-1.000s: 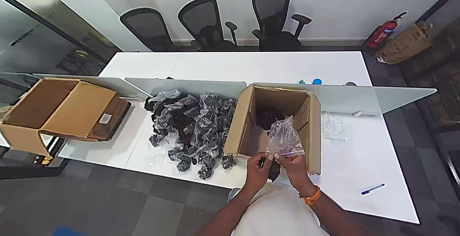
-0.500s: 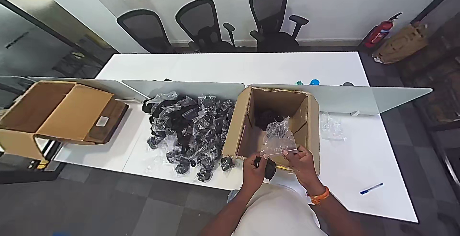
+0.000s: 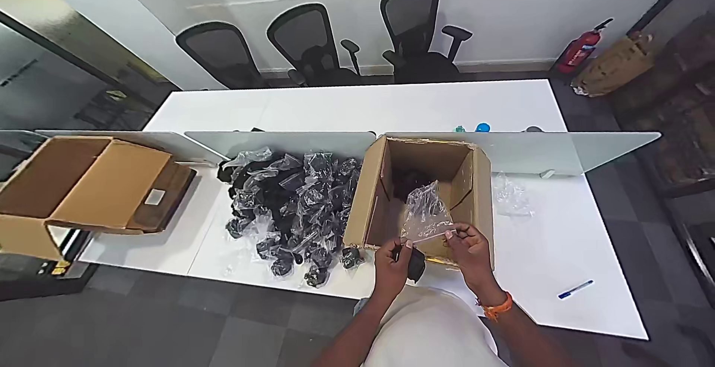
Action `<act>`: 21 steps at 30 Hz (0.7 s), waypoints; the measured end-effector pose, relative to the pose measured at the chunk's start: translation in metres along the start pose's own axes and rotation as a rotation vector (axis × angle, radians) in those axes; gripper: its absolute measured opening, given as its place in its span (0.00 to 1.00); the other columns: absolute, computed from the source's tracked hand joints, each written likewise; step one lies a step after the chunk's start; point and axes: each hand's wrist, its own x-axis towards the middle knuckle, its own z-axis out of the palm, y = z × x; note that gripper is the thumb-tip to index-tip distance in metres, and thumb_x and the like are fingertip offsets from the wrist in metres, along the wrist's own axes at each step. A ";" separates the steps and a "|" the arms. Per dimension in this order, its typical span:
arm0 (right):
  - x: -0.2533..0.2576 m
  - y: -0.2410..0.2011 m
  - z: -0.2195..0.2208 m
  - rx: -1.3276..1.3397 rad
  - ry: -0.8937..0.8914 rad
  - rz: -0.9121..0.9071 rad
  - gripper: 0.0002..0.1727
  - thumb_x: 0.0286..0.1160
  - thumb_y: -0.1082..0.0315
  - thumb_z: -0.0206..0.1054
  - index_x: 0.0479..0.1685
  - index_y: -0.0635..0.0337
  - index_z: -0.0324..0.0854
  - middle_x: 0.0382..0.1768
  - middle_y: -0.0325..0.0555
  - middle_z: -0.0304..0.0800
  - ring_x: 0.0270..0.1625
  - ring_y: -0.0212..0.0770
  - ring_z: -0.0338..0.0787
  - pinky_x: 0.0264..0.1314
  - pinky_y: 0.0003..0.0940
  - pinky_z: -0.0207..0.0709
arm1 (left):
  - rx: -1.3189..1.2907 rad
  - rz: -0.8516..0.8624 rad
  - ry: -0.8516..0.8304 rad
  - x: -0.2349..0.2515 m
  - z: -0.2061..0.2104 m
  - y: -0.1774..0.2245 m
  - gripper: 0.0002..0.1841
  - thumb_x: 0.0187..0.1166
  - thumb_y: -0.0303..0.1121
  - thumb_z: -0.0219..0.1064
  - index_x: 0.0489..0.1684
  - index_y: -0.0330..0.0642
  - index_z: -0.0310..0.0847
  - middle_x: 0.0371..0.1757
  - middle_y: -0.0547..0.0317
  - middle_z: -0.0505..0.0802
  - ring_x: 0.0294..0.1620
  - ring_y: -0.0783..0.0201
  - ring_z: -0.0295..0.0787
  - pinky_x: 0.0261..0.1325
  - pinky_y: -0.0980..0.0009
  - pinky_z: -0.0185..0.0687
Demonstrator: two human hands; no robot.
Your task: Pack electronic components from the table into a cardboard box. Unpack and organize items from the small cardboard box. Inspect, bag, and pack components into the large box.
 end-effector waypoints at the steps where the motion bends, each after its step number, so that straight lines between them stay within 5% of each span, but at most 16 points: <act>1: 0.000 0.000 -0.001 -0.009 0.019 -0.015 0.09 0.73 0.78 0.69 0.49 0.70 0.82 0.43 0.55 0.93 0.39 0.45 0.93 0.44 0.37 0.90 | 0.002 0.002 0.000 0.000 0.001 0.000 0.06 0.81 0.25 0.66 0.39 0.33 0.88 0.30 0.57 0.93 0.28 0.69 0.89 0.36 0.73 0.87; 5: 0.002 -0.001 -0.006 0.028 0.063 -0.082 0.09 0.65 0.81 0.74 0.42 0.65 0.84 0.35 0.48 0.92 0.34 0.38 0.91 0.42 0.34 0.88 | 0.005 -0.007 -0.024 0.000 0.004 0.001 0.06 0.81 0.25 0.67 0.39 0.33 0.88 0.29 0.58 0.93 0.28 0.69 0.89 0.35 0.74 0.87; 14: 0.007 -0.011 -0.020 -0.014 -0.002 -0.015 0.15 0.73 0.80 0.68 0.58 0.72 0.80 0.37 0.53 0.94 0.37 0.45 0.94 0.46 0.40 0.91 | 0.015 -0.023 -0.062 0.004 0.006 0.000 0.06 0.81 0.26 0.66 0.39 0.33 0.89 0.31 0.55 0.94 0.30 0.67 0.91 0.38 0.71 0.89; 21: 0.003 -0.002 -0.033 0.006 0.047 -0.134 0.15 0.69 0.81 0.70 0.55 0.67 0.79 0.34 0.49 0.94 0.36 0.43 0.94 0.45 0.40 0.91 | 0.001 -0.104 -0.119 0.005 0.011 0.000 0.07 0.81 0.26 0.67 0.40 0.33 0.90 0.31 0.55 0.95 0.31 0.66 0.92 0.40 0.70 0.90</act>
